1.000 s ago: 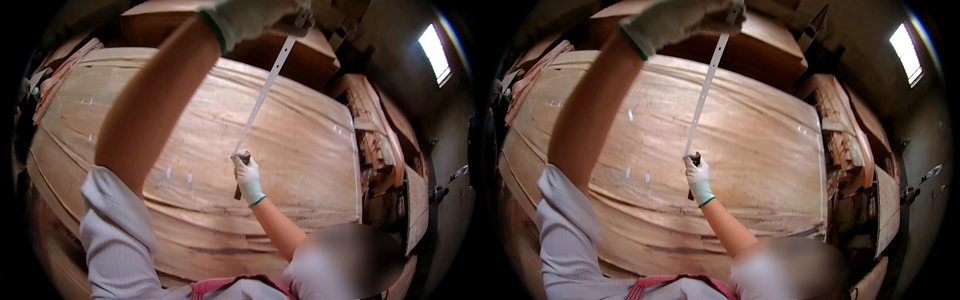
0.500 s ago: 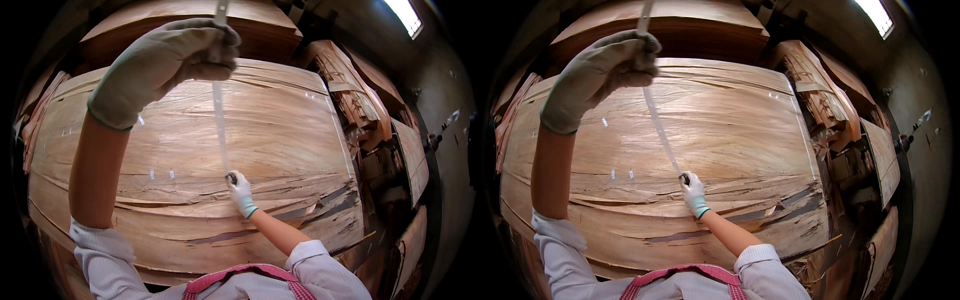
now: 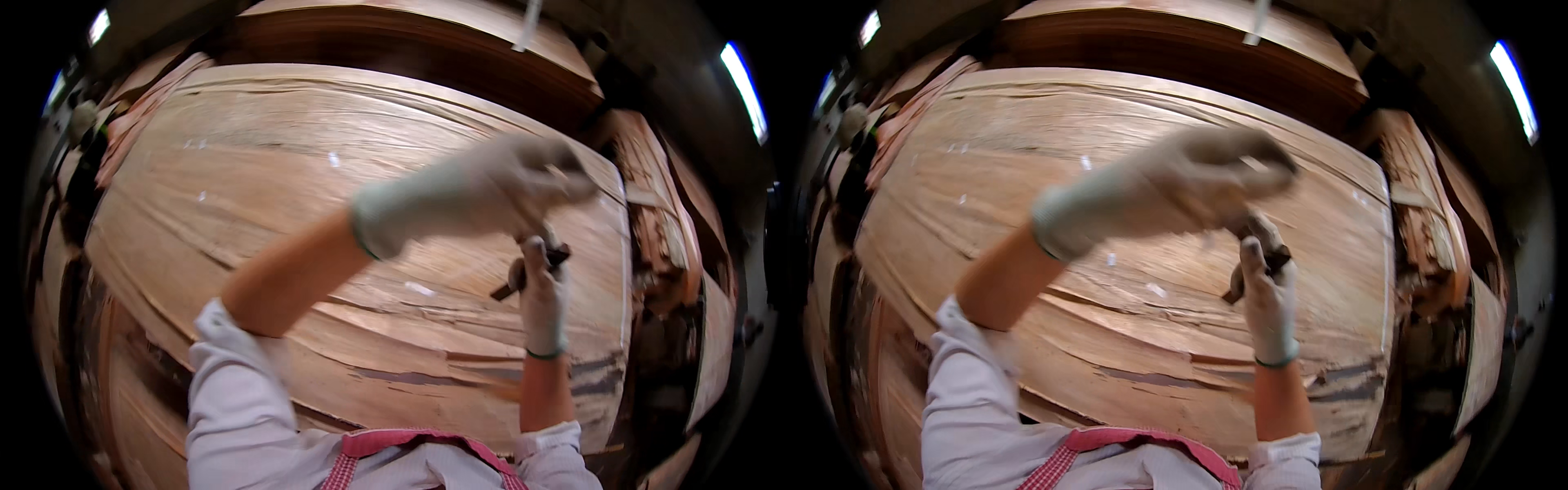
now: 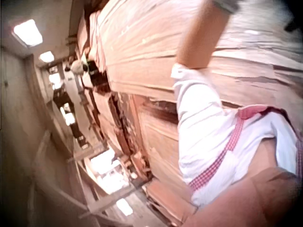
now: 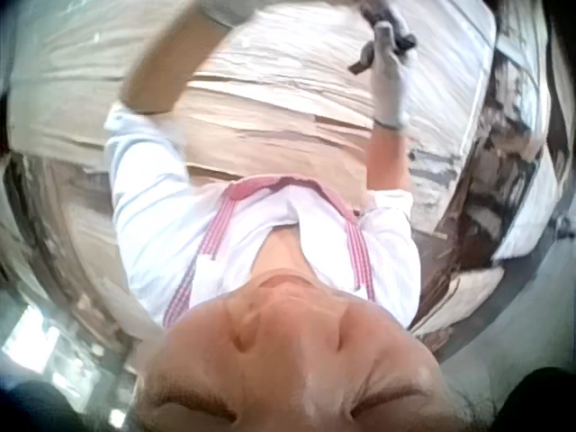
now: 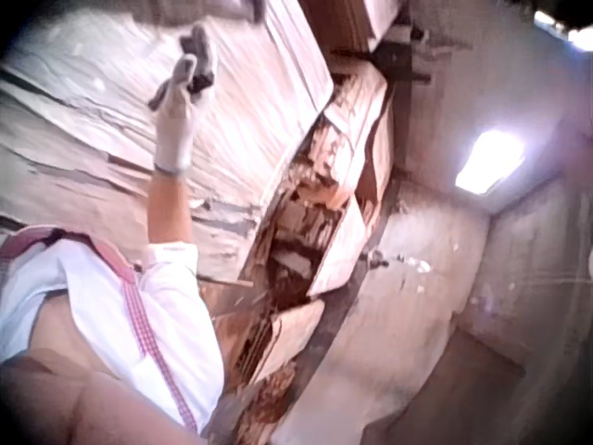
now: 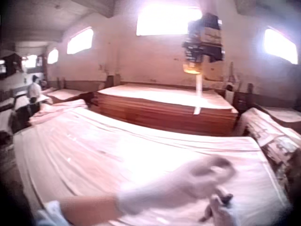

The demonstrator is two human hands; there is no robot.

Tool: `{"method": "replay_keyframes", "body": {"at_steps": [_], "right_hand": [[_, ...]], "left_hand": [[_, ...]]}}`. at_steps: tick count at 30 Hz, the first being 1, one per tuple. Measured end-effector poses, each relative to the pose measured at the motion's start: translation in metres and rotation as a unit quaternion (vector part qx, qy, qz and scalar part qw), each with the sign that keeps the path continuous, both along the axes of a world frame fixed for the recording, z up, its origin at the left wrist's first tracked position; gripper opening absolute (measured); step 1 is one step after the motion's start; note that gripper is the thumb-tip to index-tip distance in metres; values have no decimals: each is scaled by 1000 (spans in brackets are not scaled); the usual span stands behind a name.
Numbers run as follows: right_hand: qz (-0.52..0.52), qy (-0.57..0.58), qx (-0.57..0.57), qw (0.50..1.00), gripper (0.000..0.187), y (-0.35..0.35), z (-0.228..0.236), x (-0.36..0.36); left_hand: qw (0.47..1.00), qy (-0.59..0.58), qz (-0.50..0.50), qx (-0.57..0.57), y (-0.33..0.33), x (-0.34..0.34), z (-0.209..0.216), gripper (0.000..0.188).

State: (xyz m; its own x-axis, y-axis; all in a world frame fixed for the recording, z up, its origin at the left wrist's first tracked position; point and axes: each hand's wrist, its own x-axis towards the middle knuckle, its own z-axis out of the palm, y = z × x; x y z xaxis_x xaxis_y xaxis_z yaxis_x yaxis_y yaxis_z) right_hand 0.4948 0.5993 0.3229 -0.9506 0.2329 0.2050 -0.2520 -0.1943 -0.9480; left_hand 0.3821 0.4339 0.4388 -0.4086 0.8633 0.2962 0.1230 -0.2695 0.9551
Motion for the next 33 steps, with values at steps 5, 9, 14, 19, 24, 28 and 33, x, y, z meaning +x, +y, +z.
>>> {"method": "replay_keyframes", "body": {"at_steps": [5,9,14,19,24,28,33], "right_hand": [[61,-86,-75,992,21,-46,27,10],[-31,-82,47,995,18,-71,23,-1],[-26,-108,132,985,18,-82,2,-10],[13,-102,141,985,26,-107,19,-12],[119,-237,61,962,22,-90,18,-41],[56,-337,7,940,22,-55,-87,-79],[-11,-373,56,926,18,-12,-182,-130]], "left_hand": [[991,95,95,-11,-18,12,-2,52],[911,196,363,3,-59,1,-50,77],[971,-129,199,36,-72,24,-104,29],[953,-102,278,72,-103,17,-103,24],[924,-123,351,95,-104,-43,-120,15],[903,-271,328,-51,-45,-108,-235,10],[904,-83,388,-162,21,-190,-348,8]]}}
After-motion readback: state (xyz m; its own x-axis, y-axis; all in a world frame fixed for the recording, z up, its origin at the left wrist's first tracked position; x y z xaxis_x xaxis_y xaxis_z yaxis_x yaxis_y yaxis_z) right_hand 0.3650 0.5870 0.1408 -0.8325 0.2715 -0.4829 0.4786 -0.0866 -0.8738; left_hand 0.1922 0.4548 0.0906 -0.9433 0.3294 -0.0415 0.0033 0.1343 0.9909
